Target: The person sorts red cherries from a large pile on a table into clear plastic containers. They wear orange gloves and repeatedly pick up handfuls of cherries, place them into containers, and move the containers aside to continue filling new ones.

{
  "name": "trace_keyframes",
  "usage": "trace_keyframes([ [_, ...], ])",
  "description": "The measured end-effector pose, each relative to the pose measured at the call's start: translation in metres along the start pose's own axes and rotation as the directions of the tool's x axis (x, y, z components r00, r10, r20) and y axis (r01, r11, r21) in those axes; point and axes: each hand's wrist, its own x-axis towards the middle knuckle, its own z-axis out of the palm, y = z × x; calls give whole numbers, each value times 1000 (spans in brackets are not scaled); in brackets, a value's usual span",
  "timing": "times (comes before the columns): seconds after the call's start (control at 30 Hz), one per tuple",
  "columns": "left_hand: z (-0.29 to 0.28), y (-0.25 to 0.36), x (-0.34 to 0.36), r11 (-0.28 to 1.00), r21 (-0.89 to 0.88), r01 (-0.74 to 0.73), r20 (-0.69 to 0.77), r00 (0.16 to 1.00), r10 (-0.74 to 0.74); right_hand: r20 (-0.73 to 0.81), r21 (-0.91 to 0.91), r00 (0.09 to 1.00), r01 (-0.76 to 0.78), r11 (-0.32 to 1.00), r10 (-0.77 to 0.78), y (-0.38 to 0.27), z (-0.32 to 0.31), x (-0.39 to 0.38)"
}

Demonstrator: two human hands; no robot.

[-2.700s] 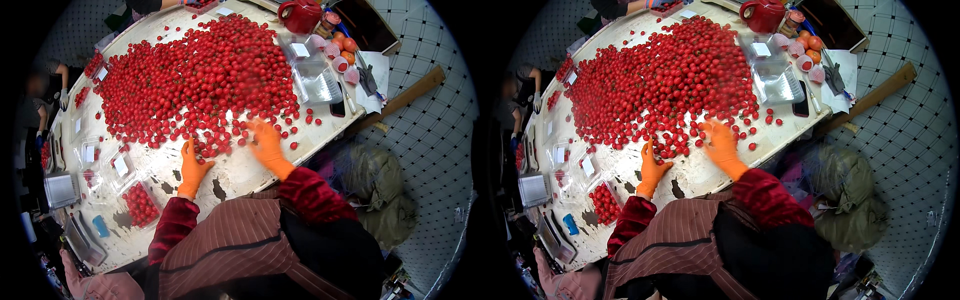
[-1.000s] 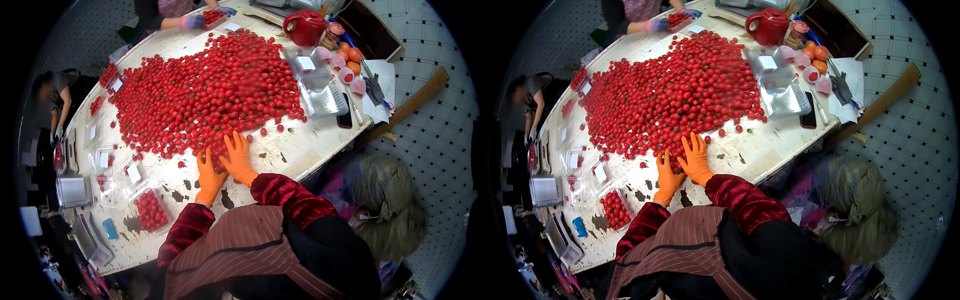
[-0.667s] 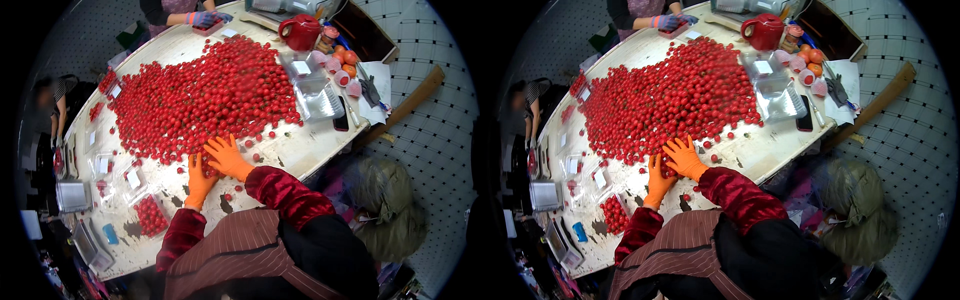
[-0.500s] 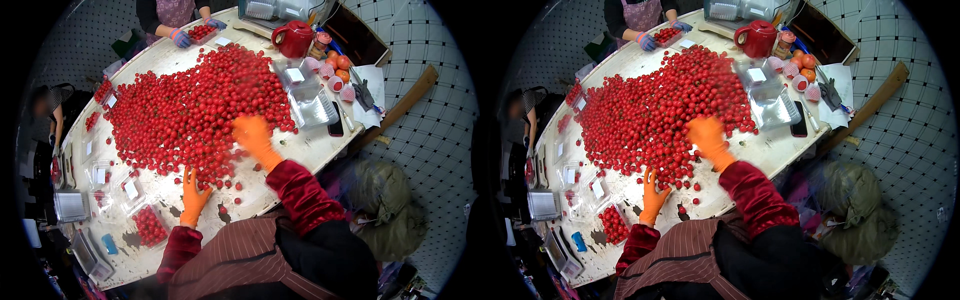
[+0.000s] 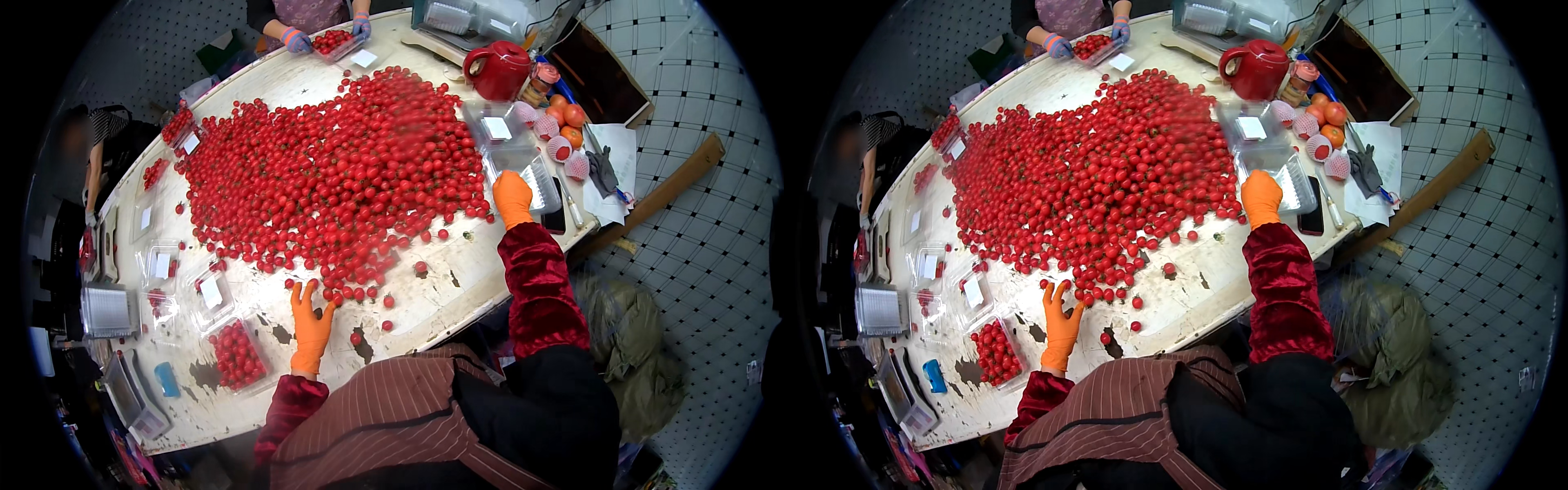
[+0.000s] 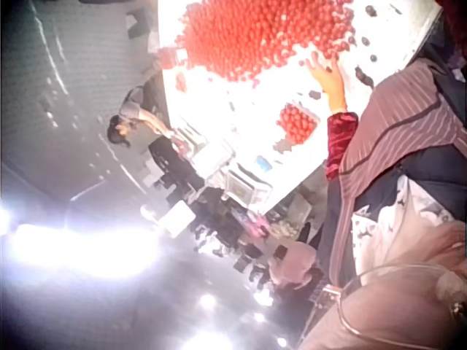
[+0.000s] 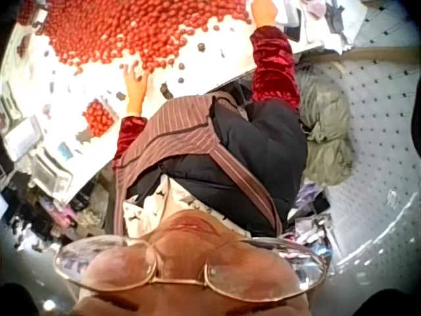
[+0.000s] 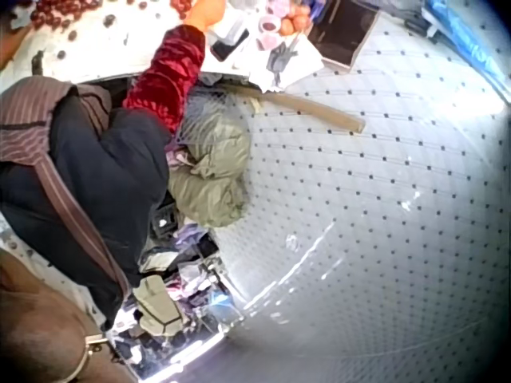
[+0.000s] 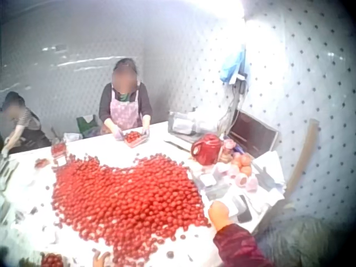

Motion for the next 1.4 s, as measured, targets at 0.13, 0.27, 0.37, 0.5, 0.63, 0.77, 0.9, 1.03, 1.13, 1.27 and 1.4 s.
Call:
trace_keyframes([
  [0.13,-1,-12,-5,998,-49,26,-40,999,-28,45,41,999,6,999,-8,5,6,-5],
  [0.27,-1,-18,-6,1000,5,12,-47,999,-12,-9,83,1000,11,996,-10,12,5,-11],
  [0.37,1,-24,-7,999,32,-36,-58,998,37,-174,262,980,-46,964,94,24,12,-6],
  [0.5,0,-23,-9,996,81,-36,-54,998,41,-325,323,924,-89,942,199,35,8,-10],
  [0.63,-2,-14,-11,998,65,20,-36,999,-18,-487,394,840,-34,919,240,46,-1,-16],
  [0.77,-3,-17,-9,1000,-12,18,-43,999,-18,-609,340,777,72,938,162,57,-7,-8],
  [0.9,-2,-30,-8,998,61,-34,-76,996,38,-724,270,688,237,933,35,21,-49,1],
  [1.03,-1,-25,-8,997,73,-32,-64,997,36,-721,256,673,482,838,-167,-61,-86,-11],
  [1.13,-2,-2,-3,991,108,-76,-39,996,81,-646,205,686,580,788,-336,-118,-68,-24],
  [1.27,7,-8,3,977,128,-173,-41,983,179,-317,214,816,558,802,-483,-148,-12,-44],
  [1.4,-12,-4,-7,997,39,-72,58,996,69,-467,267,743,635,725,-479,-158,-33,-71],
])
